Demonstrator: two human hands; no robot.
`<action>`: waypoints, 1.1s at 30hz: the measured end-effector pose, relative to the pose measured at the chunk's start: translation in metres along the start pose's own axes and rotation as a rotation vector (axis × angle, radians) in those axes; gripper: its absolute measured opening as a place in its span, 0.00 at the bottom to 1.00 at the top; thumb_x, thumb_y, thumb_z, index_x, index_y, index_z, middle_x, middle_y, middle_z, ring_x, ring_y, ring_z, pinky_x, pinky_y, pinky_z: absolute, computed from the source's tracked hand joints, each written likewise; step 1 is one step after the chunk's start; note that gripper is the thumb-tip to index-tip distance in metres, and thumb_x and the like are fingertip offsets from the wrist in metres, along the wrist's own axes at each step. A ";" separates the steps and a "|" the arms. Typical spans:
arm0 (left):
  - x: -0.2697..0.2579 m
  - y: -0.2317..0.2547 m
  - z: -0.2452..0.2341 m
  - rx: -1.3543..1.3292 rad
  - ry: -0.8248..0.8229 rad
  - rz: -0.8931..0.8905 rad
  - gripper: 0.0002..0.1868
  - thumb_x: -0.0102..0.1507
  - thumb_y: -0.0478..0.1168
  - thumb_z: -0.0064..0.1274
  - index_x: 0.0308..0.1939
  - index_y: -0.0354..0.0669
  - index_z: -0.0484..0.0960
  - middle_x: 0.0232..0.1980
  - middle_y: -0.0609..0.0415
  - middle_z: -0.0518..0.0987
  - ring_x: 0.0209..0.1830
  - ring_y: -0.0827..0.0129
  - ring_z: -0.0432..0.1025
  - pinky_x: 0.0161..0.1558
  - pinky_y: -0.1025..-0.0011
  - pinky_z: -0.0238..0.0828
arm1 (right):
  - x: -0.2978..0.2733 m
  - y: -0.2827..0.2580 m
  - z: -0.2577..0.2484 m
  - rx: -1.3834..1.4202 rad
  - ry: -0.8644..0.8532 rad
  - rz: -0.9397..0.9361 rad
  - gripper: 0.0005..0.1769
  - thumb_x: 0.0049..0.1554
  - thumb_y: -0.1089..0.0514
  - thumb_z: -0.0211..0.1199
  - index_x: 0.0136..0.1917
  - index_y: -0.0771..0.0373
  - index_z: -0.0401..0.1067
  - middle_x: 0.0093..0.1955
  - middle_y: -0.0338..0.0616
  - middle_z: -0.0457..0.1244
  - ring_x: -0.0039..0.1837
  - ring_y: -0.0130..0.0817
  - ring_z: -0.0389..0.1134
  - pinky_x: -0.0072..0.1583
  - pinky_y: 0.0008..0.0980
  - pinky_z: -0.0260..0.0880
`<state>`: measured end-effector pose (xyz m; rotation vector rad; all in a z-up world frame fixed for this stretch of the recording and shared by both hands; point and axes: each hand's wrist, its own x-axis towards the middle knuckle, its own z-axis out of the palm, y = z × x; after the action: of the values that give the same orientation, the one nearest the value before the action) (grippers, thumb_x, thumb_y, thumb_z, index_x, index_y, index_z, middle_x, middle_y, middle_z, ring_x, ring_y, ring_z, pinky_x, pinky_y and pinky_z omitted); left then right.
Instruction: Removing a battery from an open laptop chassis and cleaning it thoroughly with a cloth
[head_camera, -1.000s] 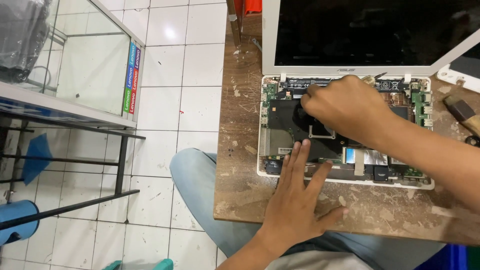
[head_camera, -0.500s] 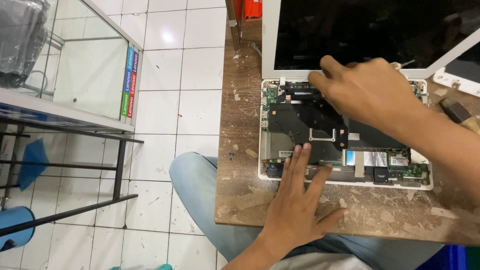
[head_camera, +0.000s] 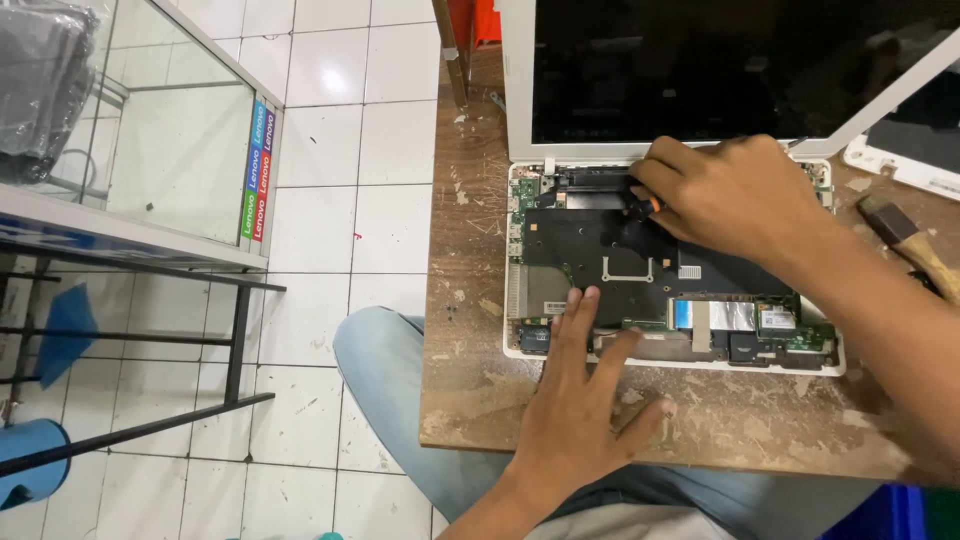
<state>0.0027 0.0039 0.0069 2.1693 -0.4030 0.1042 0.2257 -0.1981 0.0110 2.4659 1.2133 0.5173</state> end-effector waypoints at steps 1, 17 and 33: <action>0.001 0.001 -0.001 -0.006 0.020 0.012 0.28 0.75 0.53 0.51 0.70 0.36 0.70 0.83 0.24 0.54 0.88 0.24 0.48 0.81 0.27 0.51 | -0.001 0.000 -0.005 0.023 0.018 -0.002 0.14 0.69 0.40 0.62 0.57 0.47 0.78 0.54 0.23 0.70 0.31 0.25 0.72 0.28 0.27 0.65; 0.070 0.034 -0.032 -0.562 -0.076 -0.224 0.51 0.67 0.78 0.34 0.78 0.40 0.58 0.75 0.39 0.71 0.75 0.51 0.71 0.75 0.49 0.71 | -0.046 0.022 -0.123 1.248 -0.257 0.756 0.09 0.59 0.54 0.76 0.50 0.59 0.87 0.32 0.41 0.69 0.27 0.30 0.54 0.33 0.33 0.53; 0.130 0.020 0.033 -1.361 -0.292 -0.658 0.31 0.69 0.63 0.48 0.59 0.44 0.59 0.42 0.41 0.71 0.27 0.49 0.78 0.29 0.42 0.85 | -0.082 0.017 -0.084 1.565 -0.160 0.986 0.11 0.61 0.53 0.75 0.55 0.56 0.79 0.37 0.36 0.62 0.37 0.27 0.60 0.44 0.29 0.60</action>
<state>0.1162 -0.0658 0.0319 0.8568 0.1233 -0.6727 0.1514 -0.2617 0.0780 4.1792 -0.0113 -0.8367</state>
